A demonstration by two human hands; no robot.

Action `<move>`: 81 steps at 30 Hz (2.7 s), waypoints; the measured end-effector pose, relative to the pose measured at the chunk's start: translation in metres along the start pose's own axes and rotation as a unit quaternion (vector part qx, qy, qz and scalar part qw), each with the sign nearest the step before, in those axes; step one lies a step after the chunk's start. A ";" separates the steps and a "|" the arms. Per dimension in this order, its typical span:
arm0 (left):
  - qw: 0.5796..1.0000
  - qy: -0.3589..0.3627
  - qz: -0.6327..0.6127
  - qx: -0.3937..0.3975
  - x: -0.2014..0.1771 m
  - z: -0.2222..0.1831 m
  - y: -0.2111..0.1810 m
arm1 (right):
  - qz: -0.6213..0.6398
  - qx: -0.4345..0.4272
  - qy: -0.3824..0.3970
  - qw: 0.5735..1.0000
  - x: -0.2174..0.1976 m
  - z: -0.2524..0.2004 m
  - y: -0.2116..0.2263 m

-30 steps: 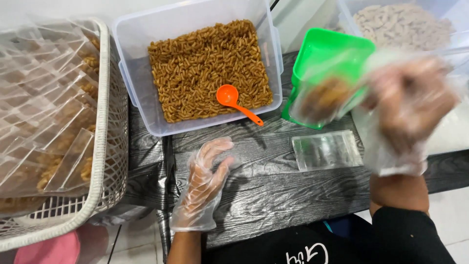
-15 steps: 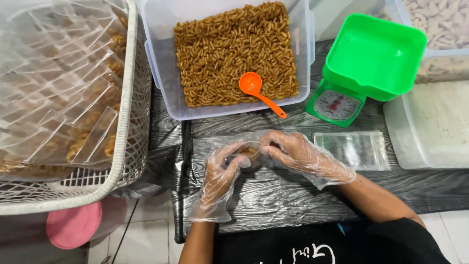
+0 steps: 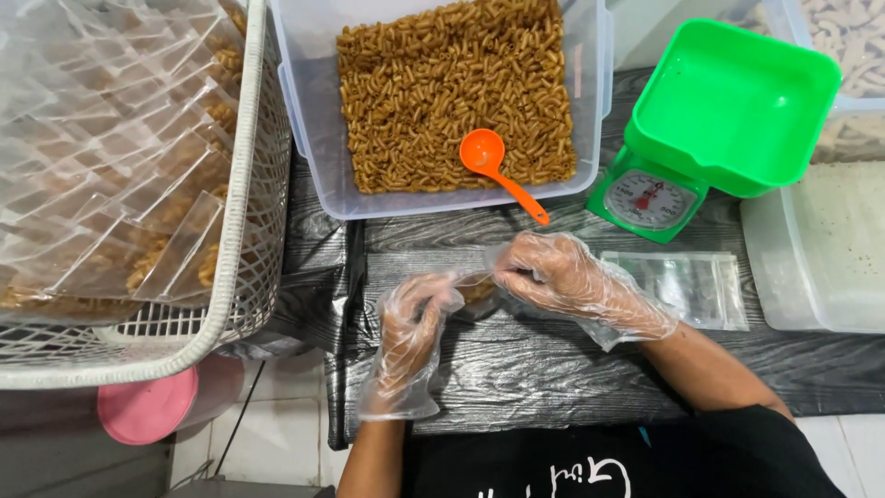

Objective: A person scoops dried food items from a large container into small plastic bags and weighs them on a digital scale.

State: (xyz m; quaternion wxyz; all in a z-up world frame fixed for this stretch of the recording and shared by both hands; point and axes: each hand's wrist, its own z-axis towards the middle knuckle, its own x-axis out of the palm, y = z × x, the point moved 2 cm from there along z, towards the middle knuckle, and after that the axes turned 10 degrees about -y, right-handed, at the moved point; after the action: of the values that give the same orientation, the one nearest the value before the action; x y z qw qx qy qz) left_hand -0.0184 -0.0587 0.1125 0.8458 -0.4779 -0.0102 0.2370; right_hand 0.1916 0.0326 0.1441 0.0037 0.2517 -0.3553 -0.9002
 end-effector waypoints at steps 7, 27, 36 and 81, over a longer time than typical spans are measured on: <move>0.999 -0.048 0.021 -0.005 0.001 -0.001 -0.004 | 0.009 0.001 0.001 1.000 0.000 -0.006 -0.008; 0.995 -0.075 -0.028 0.064 0.010 -0.002 0.009 | 0.014 -0.004 -0.013 1.000 0.003 -0.005 0.006; 0.991 -0.084 -0.013 0.099 0.018 -0.009 0.027 | -0.017 -0.046 -0.017 0.999 0.009 -0.010 -0.001; 0.989 0.129 -0.029 -0.065 0.003 -0.046 -0.007 | -0.176 -0.049 0.305 0.934 -0.001 0.003 0.023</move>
State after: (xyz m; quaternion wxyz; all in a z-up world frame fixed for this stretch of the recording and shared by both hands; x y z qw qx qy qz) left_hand -0.0017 -0.0975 0.0924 0.8136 -0.5581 0.0698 0.1473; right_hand 0.1870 0.0174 0.1606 -0.0344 0.5726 -0.2428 -0.7823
